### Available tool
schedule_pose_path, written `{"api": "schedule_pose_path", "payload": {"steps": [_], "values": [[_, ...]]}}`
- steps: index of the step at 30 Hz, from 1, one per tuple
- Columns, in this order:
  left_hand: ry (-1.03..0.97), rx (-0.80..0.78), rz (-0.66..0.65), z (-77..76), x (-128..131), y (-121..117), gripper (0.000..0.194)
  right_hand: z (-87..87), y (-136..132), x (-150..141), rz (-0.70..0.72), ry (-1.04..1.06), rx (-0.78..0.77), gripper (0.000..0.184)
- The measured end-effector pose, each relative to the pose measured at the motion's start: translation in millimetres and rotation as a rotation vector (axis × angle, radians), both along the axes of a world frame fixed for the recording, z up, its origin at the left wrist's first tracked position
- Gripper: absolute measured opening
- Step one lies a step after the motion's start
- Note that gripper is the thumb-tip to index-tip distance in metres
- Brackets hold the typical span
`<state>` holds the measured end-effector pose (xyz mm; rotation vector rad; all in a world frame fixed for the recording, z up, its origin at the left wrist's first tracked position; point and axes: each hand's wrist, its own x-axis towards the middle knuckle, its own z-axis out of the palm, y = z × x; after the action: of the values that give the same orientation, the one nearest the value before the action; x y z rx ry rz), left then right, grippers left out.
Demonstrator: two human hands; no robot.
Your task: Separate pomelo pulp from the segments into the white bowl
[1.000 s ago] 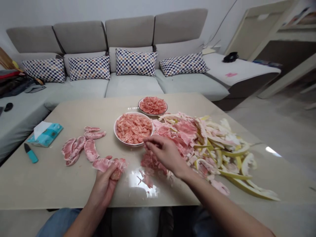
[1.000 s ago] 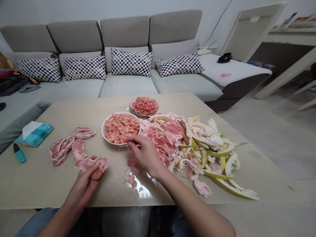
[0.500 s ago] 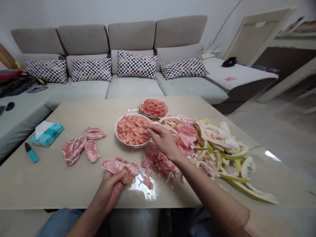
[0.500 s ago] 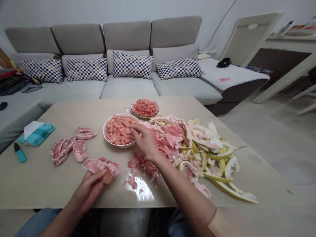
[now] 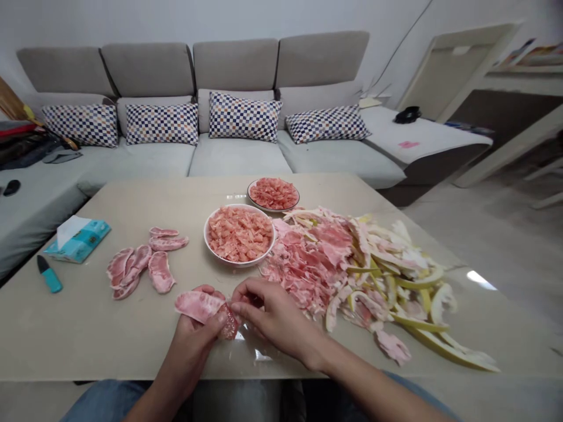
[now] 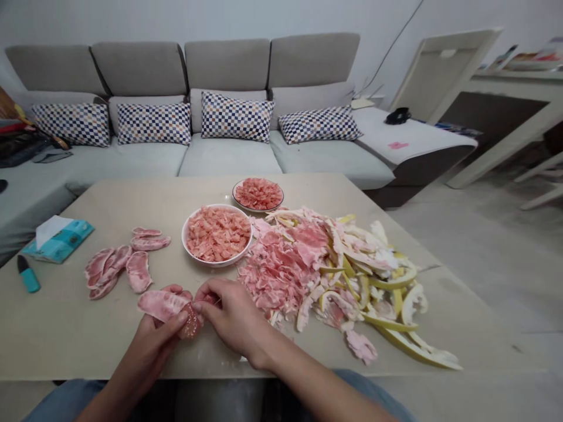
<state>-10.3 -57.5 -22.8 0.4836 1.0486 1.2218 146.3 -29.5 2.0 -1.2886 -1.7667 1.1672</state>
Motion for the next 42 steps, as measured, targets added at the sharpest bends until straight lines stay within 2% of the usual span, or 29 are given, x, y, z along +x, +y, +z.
{"api": "schedule_pose_path", "payload": {"steps": [5,12,15,21,24,27,29,32,37,39,42], "values": [[-0.005,0.020,-0.035,1.5,-0.5,-1.7,0.056,4.2,-9.4,-1.1,-0.058,-0.020,0.086,0.013],[-0.003,0.014,-0.068,7.3,-4.6,-7.9,0.062,5.2,-17.6,-1.8,-0.139,0.135,-0.038,0.016],[-0.029,0.009,-0.093,6.4,-6.8,-9.3,0.063,3.0,-19.0,0.8,-0.160,0.142,-0.035,0.016],[-0.211,0.064,-0.228,5.4,-17.6,-6.6,0.060,12.9,-11.3,37.7,-0.445,0.073,0.125,0.020],[-0.302,0.019,-0.295,2.8,-22.6,-4.5,0.062,15.5,-10.6,48.6,-0.370,-0.043,0.139,0.017],[-0.347,-0.017,-0.348,-2.7,-24.2,-2.7,0.057,8.8,-13.2,46.7,-0.213,-0.112,0.202,0.013],[-0.367,-0.030,-0.353,-7.2,-23.9,-1.0,0.053,2.6,-13.6,45.1,-0.167,-0.158,0.276,0.018],[-0.415,-0.058,-0.326,-13.2,-22.7,2.3,0.048,-4.2,-11.5,47.7,-0.173,-0.255,0.359,0.023],[-0.441,-0.127,-0.263,-18.8,-19.2,6.6,0.043,-7.4,-11.0,52.9,-0.269,-0.512,0.521,0.018],[-0.423,-0.123,-0.245,-20.3,-17.1,7.3,0.042,-6.9,-14.1,48.8,-0.219,-0.497,0.582,0.021],[-0.386,-0.083,-0.229,-21.6,-13.7,7.2,0.037,-6.4,-20.9,33.7,-0.037,-0.359,0.651,0.036]]}}
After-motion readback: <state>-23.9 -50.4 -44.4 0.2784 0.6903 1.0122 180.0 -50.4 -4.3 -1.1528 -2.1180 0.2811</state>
